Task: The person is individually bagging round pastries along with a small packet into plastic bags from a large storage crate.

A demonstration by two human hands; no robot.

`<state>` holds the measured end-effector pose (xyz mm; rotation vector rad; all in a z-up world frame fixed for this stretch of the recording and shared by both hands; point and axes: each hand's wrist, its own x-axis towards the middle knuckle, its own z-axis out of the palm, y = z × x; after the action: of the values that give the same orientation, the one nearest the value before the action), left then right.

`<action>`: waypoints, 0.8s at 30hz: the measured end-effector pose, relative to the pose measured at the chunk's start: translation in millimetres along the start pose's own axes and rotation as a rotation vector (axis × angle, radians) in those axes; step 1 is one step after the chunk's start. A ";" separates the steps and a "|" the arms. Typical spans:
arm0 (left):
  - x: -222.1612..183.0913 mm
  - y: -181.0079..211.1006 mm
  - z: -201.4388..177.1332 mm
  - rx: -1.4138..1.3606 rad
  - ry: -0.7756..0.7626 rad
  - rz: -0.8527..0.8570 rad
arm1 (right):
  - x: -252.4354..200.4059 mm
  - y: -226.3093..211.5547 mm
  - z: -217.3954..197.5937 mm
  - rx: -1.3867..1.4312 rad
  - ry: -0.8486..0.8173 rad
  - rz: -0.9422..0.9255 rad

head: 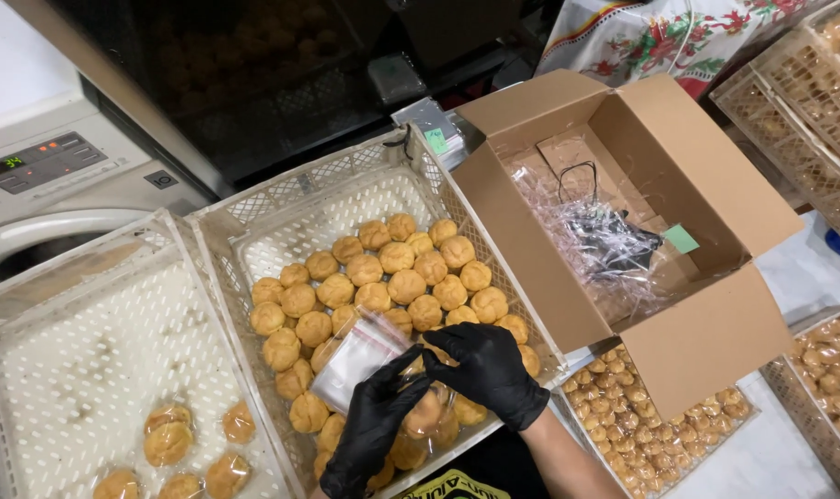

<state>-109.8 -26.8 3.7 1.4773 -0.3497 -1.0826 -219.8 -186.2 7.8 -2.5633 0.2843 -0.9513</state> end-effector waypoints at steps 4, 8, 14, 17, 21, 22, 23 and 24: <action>1.6 -14.8 -0.9 -0.150 -0.120 -0.045 | -12.0 9.2 5.2 0.003 -0.123 0.024; 7.7 -29.4 -4.0 -0.172 -0.066 -0.038 | 4.6 -4.1 -10.8 0.005 0.051 -0.009; 3.5 -14.6 0.0 -0.087 -0.099 0.074 | -2.5 -0.5 -8.5 0.035 -0.065 0.019; 1.1 -16.1 0.1 -0.031 -0.133 0.112 | -11.3 4.6 -0.4 0.002 -0.091 0.006; -1.6 -20.8 2.1 -0.113 -0.151 0.058 | -6.6 3.5 -1.8 0.033 -0.065 0.024; -0.9 -23.5 0.8 -0.105 -0.167 0.065 | -3.3 3.4 -5.1 0.034 -0.021 0.028; -0.4 -26.1 -1.1 -0.096 -0.182 0.073 | 0.3 2.9 -8.1 0.034 0.022 0.031; -2.9 -21.7 -0.5 -0.103 -0.173 0.073 | -6.2 16.1 -11.2 0.040 0.013 0.025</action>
<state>-118.8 -19.1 -14.8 1.2741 -0.4585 -1.1558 -232.7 -202.0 5.1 -2.5123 0.2979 -0.9554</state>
